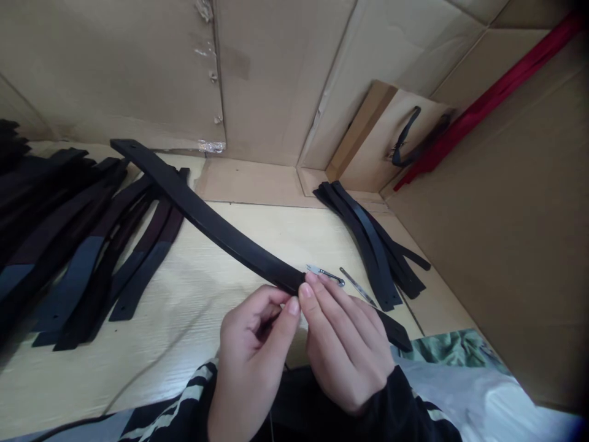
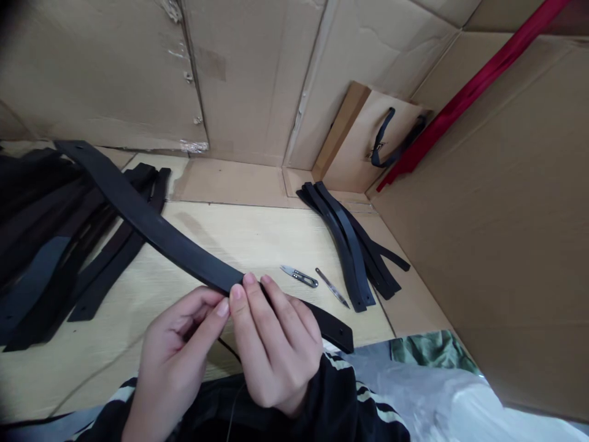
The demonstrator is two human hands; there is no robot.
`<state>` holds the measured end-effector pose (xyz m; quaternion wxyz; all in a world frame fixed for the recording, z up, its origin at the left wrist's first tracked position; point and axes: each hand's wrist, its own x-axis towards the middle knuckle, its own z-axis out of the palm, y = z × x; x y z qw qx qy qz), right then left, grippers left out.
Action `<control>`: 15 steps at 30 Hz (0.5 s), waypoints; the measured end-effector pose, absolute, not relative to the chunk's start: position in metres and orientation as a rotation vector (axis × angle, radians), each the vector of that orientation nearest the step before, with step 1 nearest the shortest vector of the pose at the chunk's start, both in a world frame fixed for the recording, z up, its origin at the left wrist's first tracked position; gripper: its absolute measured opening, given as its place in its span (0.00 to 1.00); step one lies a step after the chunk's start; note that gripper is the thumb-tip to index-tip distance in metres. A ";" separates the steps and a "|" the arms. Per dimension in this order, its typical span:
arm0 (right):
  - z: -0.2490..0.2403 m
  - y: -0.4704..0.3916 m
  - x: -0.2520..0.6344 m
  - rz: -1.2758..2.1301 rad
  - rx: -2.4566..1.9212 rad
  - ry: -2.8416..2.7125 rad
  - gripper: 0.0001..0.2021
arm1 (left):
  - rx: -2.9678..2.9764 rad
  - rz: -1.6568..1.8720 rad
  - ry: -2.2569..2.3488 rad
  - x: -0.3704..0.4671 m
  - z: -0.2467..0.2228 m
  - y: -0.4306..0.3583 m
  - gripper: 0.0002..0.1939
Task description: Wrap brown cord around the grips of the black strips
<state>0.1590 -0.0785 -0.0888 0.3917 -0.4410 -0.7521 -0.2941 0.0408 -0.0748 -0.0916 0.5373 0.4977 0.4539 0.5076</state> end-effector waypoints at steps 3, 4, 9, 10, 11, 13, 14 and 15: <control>-0.085 -0.079 0.161 -0.775 -1.096 -1.955 0.08 | 0.994 1.200 0.974 0.040 -0.095 -0.073 0.11; -0.084 -0.080 0.161 -0.784 -1.095 -1.966 0.08 | 0.939 1.190 0.944 0.040 -0.095 -0.072 0.13; -0.087 -0.083 0.163 -0.837 -1.108 -1.985 0.09 | 0.706 1.153 0.888 0.042 -0.092 -0.066 0.19; -0.088 -0.084 0.163 -0.841 -1.103 -1.988 0.09 | 0.659 1.147 0.893 0.043 -0.090 -0.066 0.21; -0.088 -0.085 0.162 -0.837 -1.100 -1.991 0.09 | 0.605 1.141 0.907 0.043 -0.090 -0.067 0.21; -0.087 -0.087 0.161 -0.810 -1.098 -1.976 0.09 | 0.512 1.146 0.951 0.044 -0.090 -0.070 0.21; -0.087 -0.088 0.159 -0.791 -1.104 -1.953 0.09 | 0.498 1.150 0.972 0.044 -0.091 -0.071 0.20; -0.086 -0.088 0.158 -0.774 -1.108 -1.927 0.10 | 0.517 1.152 0.991 0.043 -0.093 -0.073 0.18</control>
